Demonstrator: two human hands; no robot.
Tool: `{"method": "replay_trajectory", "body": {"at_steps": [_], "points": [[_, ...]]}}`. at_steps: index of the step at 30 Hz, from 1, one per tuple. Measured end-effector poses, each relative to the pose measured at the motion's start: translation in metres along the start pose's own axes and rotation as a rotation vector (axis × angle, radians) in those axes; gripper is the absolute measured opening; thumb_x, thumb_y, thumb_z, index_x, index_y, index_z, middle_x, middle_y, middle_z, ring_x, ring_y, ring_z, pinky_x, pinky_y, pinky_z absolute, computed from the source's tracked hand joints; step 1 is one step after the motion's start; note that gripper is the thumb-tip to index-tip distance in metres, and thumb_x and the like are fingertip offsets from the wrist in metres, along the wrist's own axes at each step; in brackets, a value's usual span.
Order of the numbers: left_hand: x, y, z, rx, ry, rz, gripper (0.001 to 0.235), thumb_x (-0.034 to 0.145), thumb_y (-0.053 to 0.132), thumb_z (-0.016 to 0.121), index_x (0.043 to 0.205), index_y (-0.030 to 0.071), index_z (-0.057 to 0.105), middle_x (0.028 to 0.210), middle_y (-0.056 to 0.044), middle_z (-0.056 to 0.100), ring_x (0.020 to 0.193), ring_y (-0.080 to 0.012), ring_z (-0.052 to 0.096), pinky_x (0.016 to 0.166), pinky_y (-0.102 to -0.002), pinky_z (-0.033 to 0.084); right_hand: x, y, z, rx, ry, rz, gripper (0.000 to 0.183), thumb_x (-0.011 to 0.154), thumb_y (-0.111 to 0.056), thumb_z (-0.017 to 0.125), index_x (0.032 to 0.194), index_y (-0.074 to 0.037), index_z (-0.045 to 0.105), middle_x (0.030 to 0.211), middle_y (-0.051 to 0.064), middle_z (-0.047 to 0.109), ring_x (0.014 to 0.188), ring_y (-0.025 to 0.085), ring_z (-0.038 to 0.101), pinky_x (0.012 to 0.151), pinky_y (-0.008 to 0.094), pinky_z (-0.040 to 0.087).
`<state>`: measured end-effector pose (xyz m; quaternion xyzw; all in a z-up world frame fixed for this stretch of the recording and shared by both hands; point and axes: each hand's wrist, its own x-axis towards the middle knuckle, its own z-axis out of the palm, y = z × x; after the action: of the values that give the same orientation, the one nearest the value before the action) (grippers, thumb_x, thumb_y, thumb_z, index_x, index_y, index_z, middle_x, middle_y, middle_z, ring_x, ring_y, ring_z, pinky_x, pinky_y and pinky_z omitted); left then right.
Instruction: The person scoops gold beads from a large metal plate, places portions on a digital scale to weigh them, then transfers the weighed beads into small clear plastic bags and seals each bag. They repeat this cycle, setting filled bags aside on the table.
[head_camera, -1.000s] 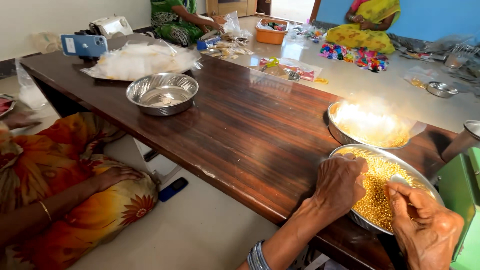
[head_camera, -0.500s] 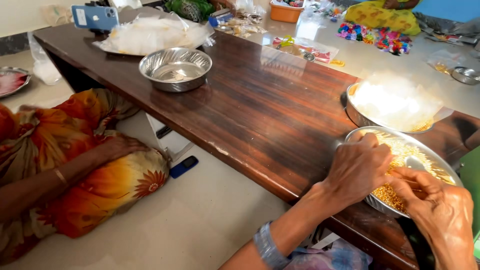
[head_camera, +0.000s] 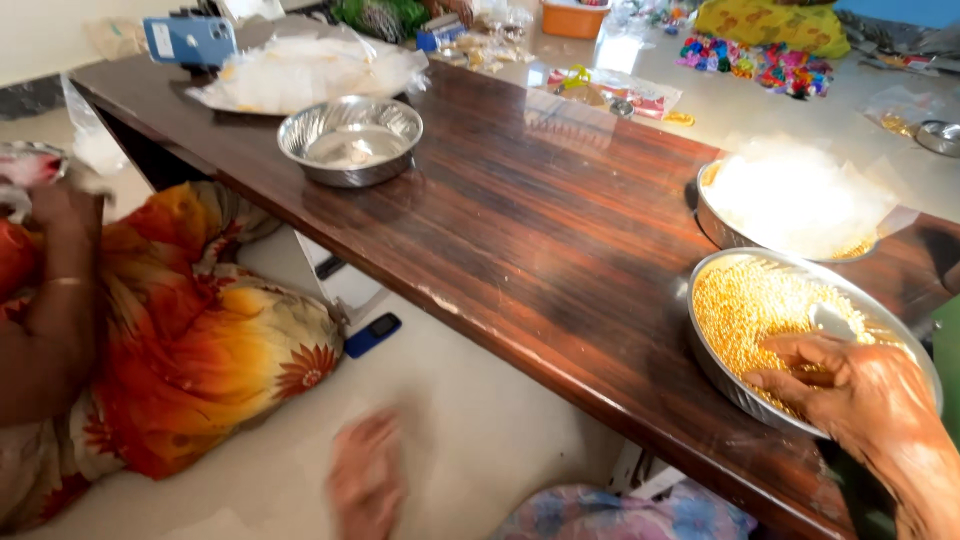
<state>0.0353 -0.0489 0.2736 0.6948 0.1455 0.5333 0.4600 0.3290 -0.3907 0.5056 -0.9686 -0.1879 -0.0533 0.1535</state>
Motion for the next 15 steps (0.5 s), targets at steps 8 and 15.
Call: {"method": "replay_trajectory", "body": {"at_steps": [8,15], "points": [[0.073,-0.194,-0.162,1.507,0.313,1.357,0.022,0.089,0.01,0.057,0.106,0.003,0.069,0.092,-0.012,0.069,0.083,-0.0266,0.067,0.077,-0.037,0.056,0.0,0.011,0.011,0.085,0.076,-0.066,0.045,0.081,-0.038,0.085,0.117,-0.012,0.081,0.087,0.007,0.077,0.074,0.02,0.071,0.07,0.034,0.059],[0.148,-0.229,-0.192,1.507,0.356,3.13,0.041,0.096,0.024,0.058,0.125,-0.002,0.047,0.109,-0.02,0.052,0.095,-0.0327,0.052,0.085,-0.04,0.042,0.02,0.069,0.074,0.593,0.35,-0.094,0.028,0.108,-0.024,0.074,0.121,0.0,0.072,0.102,0.017,0.072,0.091,0.024,0.071,0.083,0.036,0.057]]}}
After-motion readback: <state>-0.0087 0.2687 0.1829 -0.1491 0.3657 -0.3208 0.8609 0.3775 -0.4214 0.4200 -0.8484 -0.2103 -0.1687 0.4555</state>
